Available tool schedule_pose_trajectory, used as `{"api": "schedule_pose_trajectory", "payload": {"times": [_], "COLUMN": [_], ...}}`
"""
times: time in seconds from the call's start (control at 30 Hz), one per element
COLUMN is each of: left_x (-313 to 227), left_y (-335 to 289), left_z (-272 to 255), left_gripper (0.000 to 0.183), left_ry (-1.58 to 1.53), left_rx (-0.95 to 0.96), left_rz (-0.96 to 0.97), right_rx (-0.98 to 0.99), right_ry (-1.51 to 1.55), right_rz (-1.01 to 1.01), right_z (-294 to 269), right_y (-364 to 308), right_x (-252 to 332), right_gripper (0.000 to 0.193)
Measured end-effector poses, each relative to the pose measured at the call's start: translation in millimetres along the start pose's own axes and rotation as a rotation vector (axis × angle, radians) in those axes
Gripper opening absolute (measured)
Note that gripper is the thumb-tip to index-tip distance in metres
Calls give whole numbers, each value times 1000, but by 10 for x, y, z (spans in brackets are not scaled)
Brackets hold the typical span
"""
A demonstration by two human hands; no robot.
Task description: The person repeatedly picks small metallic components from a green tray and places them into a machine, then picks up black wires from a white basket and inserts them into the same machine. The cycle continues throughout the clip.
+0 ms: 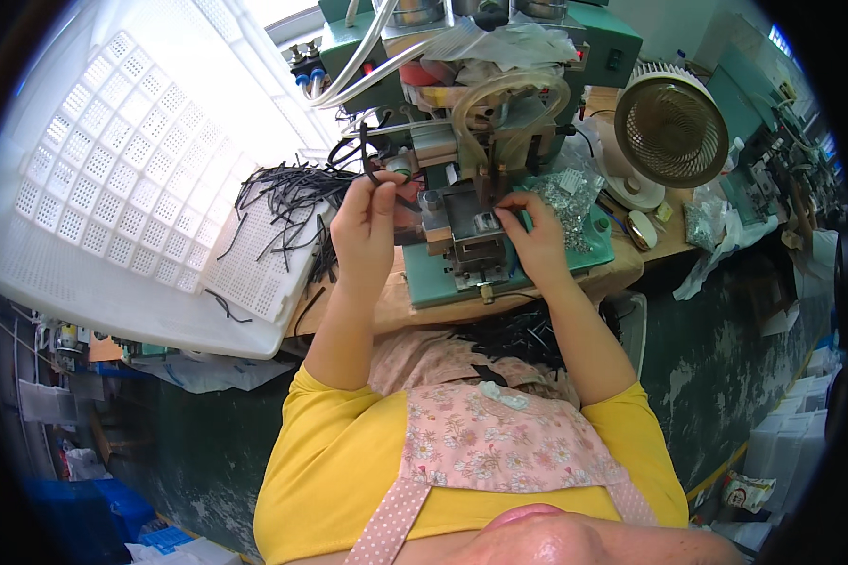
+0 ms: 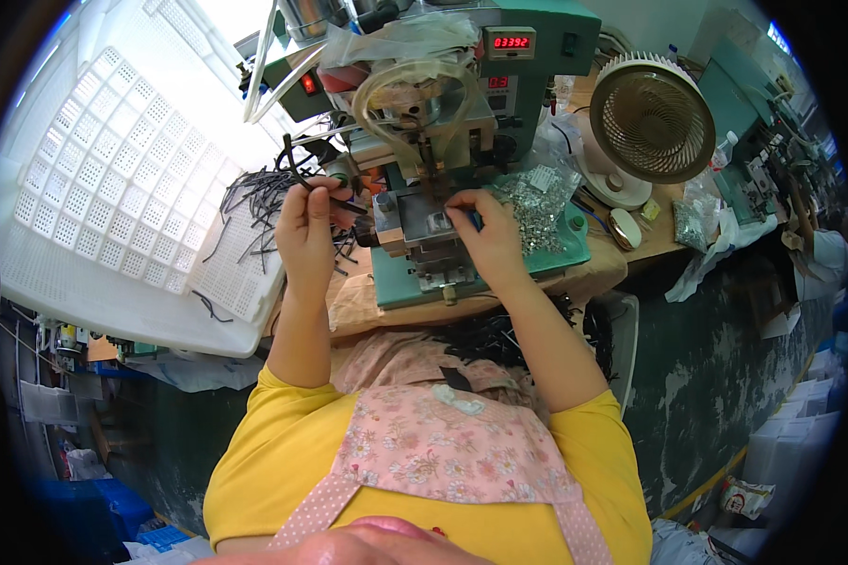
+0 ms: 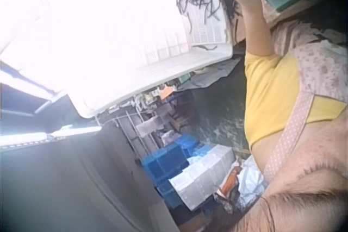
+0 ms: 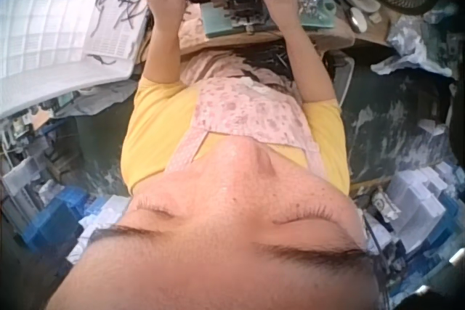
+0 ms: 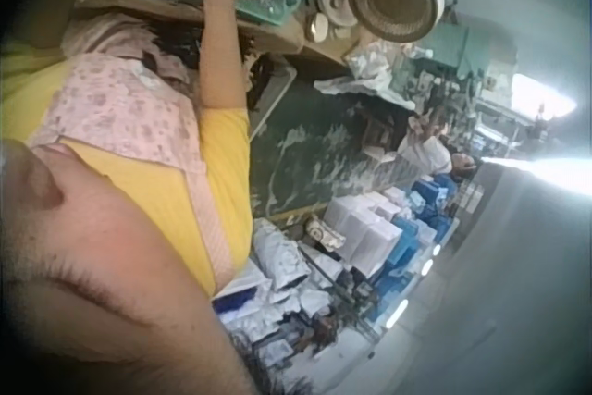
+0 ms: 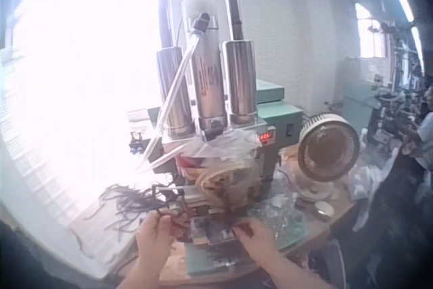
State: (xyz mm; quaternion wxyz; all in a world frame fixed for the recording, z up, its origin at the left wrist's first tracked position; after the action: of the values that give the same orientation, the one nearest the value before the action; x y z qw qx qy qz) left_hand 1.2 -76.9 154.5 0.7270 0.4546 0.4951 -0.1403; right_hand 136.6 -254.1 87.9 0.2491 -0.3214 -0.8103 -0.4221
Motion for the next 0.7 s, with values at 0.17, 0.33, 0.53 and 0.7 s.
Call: {"api": "schedule_pose_trajectory", "payload": {"times": [0.17, 0.33, 0.53, 0.7], "left_x": [-24, 128, 392, 596], "left_y": [-15, -138, -514, -502], "left_z": [28, 108, 635, 642], "left_gripper": [22, 20, 32, 27], "left_ry": [-21, 31, 332, 401], "left_rx": [-3, -47, 377, 362], "left_rz": [44, 110, 710, 807], "right_rx": [-13, -7, -59, -348], "right_ry": [359, 388, -36, 6], "right_rz": [175, 175, 44, 68], "right_z": [174, 204, -25, -433], "right_y": [-41, -40, 10, -32], "right_x": [20, 26, 13, -555], "right_gripper": [18, 19, 19, 15]}}
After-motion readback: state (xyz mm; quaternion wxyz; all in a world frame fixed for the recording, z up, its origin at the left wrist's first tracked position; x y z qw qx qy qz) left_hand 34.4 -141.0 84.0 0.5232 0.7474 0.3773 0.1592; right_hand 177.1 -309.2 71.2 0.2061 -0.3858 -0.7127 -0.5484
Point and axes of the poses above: each hand's wrist, its own y-axis towards the middle knuckle, its own z-axis out of the palm, x = y × z, the point moved 1 cm from there along y, towards the middle knuckle, and after that the axes turned 12 degrees about -y, right-handed, at the moved point
